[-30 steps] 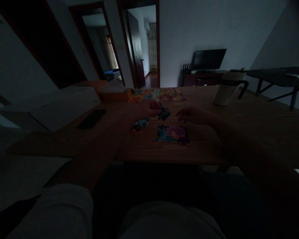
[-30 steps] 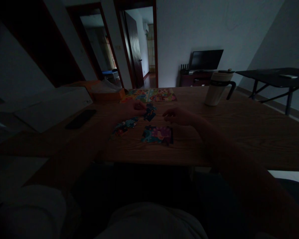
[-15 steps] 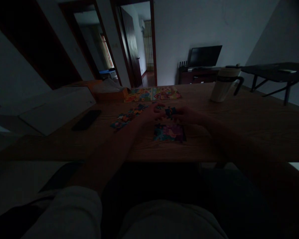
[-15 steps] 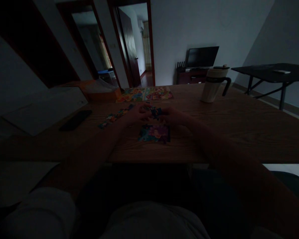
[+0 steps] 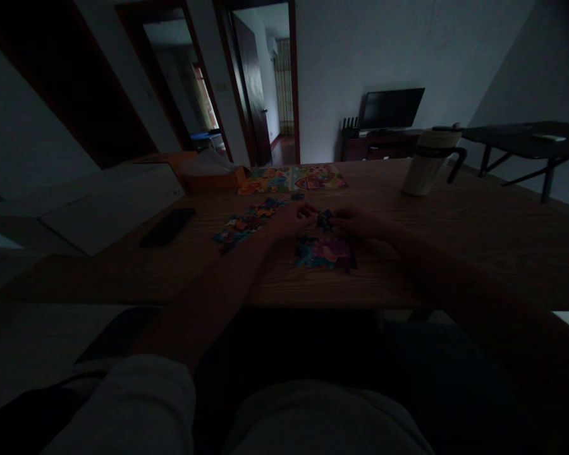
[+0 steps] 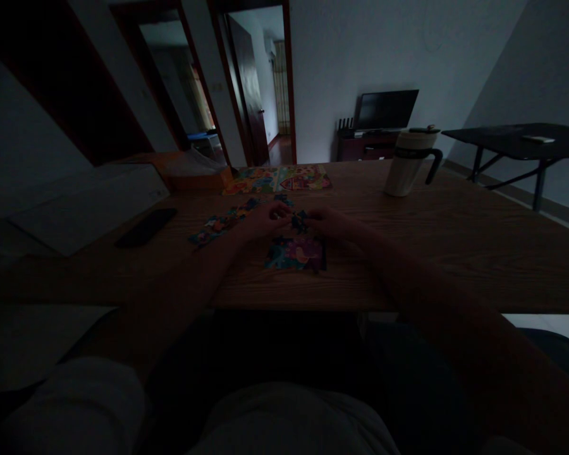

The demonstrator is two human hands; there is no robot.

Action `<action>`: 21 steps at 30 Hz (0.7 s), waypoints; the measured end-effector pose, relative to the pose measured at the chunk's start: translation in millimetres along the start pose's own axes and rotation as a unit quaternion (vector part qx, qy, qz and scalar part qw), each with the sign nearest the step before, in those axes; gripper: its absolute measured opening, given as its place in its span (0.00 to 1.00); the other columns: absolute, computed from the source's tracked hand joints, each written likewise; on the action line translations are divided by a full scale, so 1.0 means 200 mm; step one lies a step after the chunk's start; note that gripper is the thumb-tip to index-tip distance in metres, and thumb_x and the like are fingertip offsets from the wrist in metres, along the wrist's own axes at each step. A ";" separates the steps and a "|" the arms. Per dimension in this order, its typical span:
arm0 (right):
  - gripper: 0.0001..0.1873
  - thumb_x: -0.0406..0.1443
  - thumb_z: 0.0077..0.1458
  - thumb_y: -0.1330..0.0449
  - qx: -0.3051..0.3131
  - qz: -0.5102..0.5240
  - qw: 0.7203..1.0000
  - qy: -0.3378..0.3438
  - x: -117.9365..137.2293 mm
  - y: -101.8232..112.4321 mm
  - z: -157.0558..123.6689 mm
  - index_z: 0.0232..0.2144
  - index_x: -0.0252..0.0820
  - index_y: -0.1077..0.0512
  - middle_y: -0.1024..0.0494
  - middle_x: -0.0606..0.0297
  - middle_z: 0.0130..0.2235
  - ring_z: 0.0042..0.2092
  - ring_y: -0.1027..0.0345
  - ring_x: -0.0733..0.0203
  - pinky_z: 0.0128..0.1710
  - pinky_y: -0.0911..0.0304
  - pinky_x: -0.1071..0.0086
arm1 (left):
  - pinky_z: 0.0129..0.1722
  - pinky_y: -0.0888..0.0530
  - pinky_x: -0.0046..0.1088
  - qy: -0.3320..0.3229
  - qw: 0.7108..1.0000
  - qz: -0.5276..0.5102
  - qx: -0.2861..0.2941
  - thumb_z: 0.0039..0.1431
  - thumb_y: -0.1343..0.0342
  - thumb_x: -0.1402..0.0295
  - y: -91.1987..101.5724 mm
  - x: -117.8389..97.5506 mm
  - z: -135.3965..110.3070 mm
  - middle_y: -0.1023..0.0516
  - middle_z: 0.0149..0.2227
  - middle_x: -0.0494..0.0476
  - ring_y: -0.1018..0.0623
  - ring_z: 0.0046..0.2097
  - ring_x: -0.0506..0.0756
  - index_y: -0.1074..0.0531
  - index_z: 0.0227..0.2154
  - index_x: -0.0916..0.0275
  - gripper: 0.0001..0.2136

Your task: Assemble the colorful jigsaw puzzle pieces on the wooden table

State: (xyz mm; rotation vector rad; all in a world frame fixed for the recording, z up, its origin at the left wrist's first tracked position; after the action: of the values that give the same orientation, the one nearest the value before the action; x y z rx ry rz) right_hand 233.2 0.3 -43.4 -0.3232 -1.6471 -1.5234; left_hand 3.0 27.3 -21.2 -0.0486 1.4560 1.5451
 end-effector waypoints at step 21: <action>0.21 0.49 0.65 0.46 -0.041 -0.160 0.986 -0.023 0.01 -0.04 0.05 0.39 0.41 0.22 0.17 0.57 0.41 0.37 0.26 0.56 0.35 0.37 0.69 | 0.37 0.28 0.27 -0.001 0.997 0.026 0.067 0.54 0.34 0.63 -0.05 -0.04 -0.02 0.20 0.37 0.56 0.22 0.37 0.54 0.23 0.45 0.65 0.17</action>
State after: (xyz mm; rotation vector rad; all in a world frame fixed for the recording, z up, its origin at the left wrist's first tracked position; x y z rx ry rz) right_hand 222.5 6.5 -47.2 -0.1427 -1.7383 -1.8363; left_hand 11.2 18.7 -24.3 0.0705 1.5675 1.4837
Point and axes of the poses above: each hand's wrist, its own z-axis towards the middle knuckle, its own y-axis out of the back of the hand, x = y × z, the point moved 1 cm from there along z, towards the middle knuckle
